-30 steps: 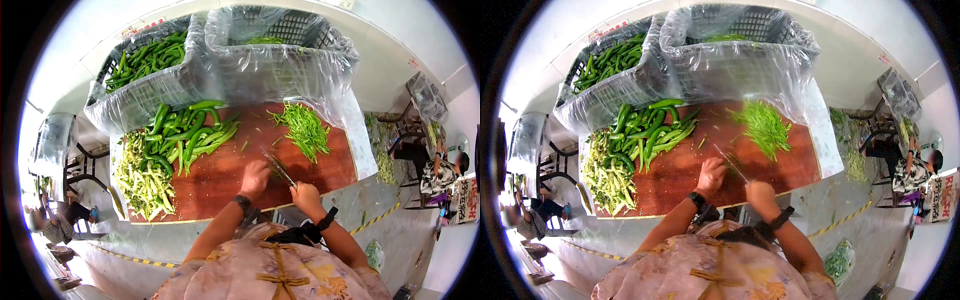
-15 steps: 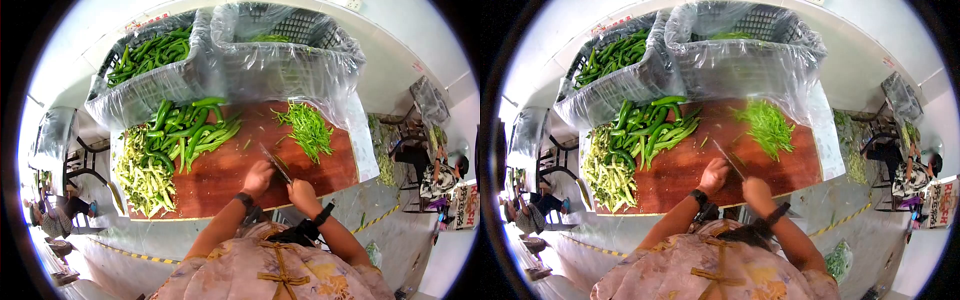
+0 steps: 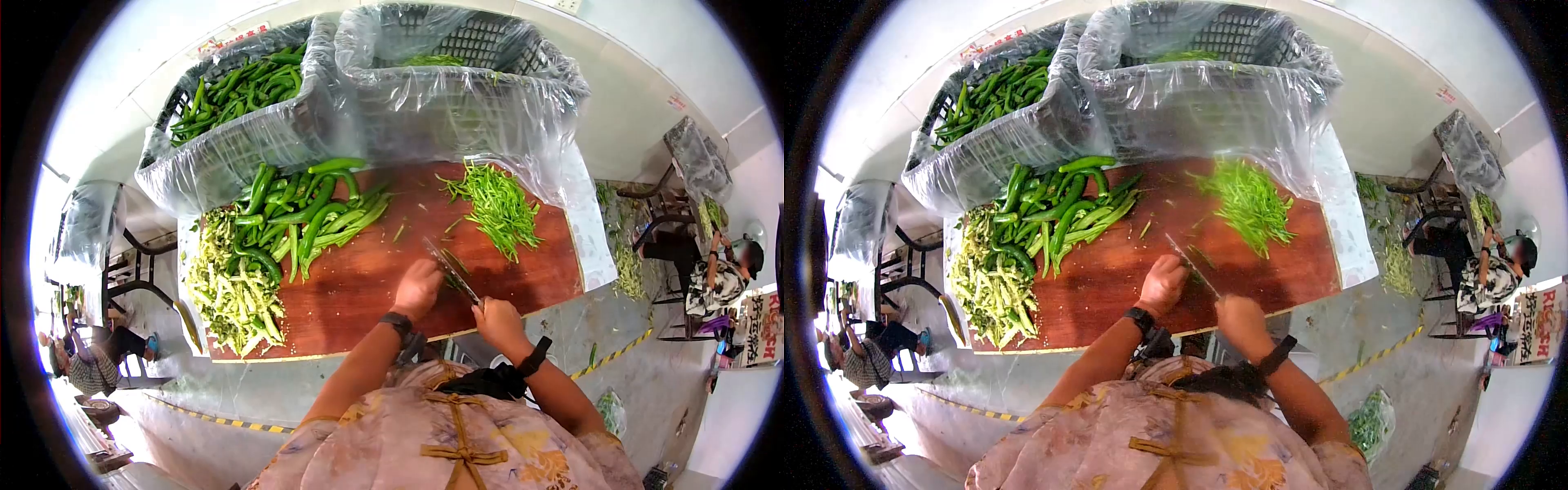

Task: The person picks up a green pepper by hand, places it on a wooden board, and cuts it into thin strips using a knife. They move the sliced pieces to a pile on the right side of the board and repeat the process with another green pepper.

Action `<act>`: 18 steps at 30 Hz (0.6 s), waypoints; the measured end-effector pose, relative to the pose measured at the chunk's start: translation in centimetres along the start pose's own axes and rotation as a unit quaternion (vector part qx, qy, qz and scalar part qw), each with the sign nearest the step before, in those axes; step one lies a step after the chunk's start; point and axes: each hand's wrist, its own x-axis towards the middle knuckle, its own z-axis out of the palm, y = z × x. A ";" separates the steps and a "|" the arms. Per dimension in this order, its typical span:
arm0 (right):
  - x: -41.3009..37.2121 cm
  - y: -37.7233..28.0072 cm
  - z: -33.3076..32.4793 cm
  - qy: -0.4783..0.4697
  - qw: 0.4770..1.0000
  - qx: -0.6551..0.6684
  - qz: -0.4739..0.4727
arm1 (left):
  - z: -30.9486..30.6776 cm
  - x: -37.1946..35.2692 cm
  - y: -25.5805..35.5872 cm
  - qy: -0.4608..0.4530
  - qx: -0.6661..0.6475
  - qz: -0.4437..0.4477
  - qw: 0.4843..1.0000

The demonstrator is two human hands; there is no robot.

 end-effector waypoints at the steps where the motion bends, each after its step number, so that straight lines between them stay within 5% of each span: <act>1: -0.1 -0.3 -0.3 -0.016 1.000 -0.003 0.018 | 0.1 0.1 0.0 0.000 0.000 0.001 1.000; 3: -0.1 -0.3 -0.2 -0.032 0.999 -0.007 0.036 | 0.2 0.4 -0.1 0.064 -0.006 0.044 0.997; 18: 2.2 0.9 1.3 0.023 1.000 0.014 0.011 | 0.1 0.4 0.5 0.087 -0.023 0.054 0.994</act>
